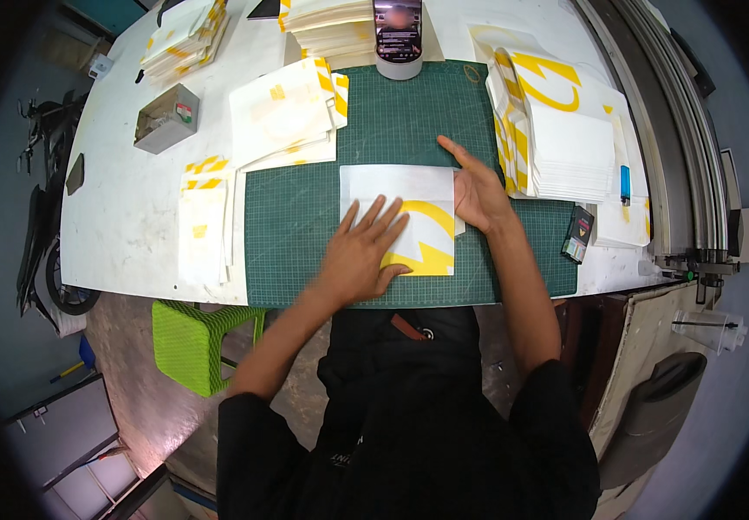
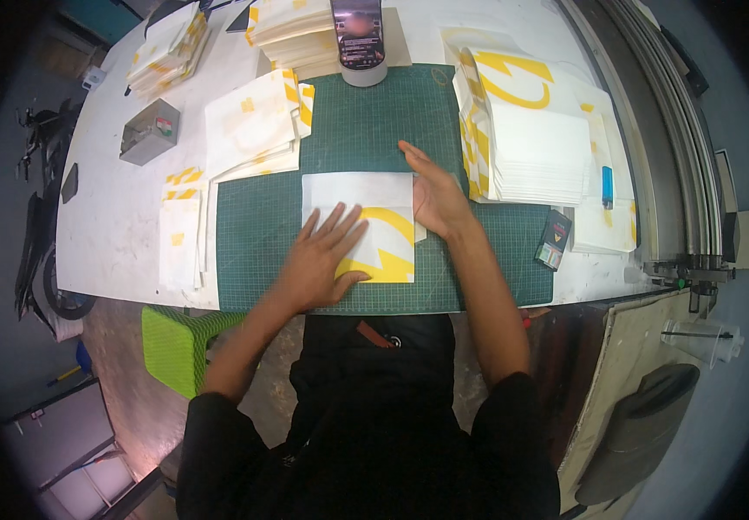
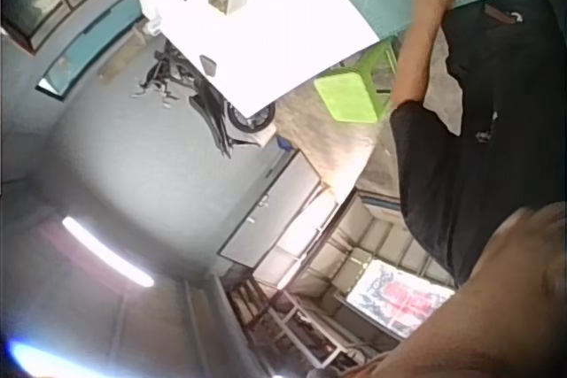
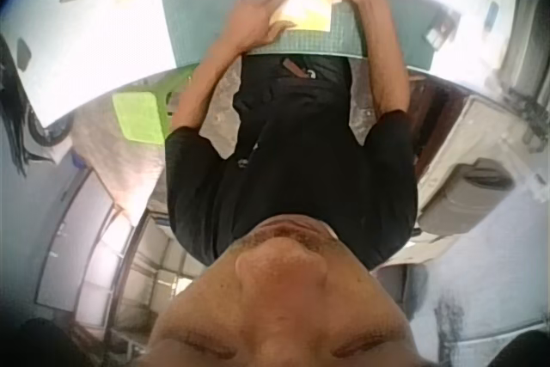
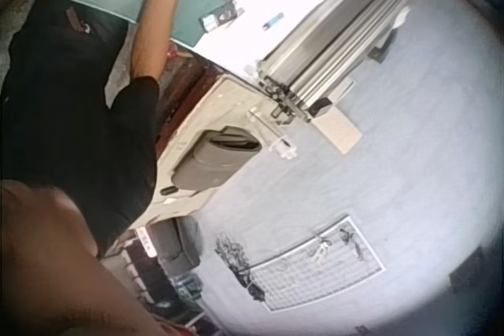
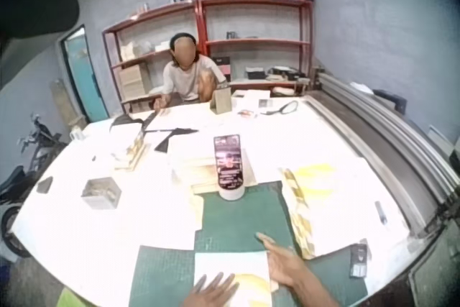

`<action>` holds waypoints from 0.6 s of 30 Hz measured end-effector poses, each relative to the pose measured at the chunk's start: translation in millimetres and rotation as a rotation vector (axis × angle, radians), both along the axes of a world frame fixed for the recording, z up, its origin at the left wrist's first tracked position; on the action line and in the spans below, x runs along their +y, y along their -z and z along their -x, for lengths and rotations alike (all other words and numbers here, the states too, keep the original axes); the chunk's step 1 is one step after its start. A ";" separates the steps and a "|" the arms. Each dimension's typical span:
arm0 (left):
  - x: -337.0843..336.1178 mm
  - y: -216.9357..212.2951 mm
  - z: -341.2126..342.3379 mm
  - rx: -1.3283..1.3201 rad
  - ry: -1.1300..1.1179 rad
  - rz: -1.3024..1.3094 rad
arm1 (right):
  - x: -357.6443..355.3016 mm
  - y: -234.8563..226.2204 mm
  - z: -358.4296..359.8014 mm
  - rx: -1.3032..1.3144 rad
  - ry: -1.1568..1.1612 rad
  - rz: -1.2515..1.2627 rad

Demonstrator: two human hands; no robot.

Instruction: The person applies yellow stickers to white paper sheets using a clear plastic squeegee. They pick up a sheet, place a sticker on it, and smooth it down with the tool to ensure adhesion. The person repeats this process for multiple sheets, stacking the finished items on the table.

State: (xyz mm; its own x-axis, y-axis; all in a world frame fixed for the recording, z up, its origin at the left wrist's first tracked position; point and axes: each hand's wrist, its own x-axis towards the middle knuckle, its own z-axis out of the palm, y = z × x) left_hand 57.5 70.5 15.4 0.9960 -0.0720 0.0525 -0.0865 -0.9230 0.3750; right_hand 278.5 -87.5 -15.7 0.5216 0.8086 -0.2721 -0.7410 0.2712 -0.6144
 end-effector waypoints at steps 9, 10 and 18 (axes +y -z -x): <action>31.7 7.1 -38.6 0.125 -0.023 -0.222 | -33.4 -38.9 144.9 -1.668 0.039 0.635; 33.3 15.1 -40.3 0.124 -0.012 -0.292 | -30.1 -28.0 149.4 -1.614 -0.146 0.672; 37.2 3.9 -35.9 0.204 -0.053 -0.137 | 9.0 4.1 41.0 -2.012 -0.120 0.959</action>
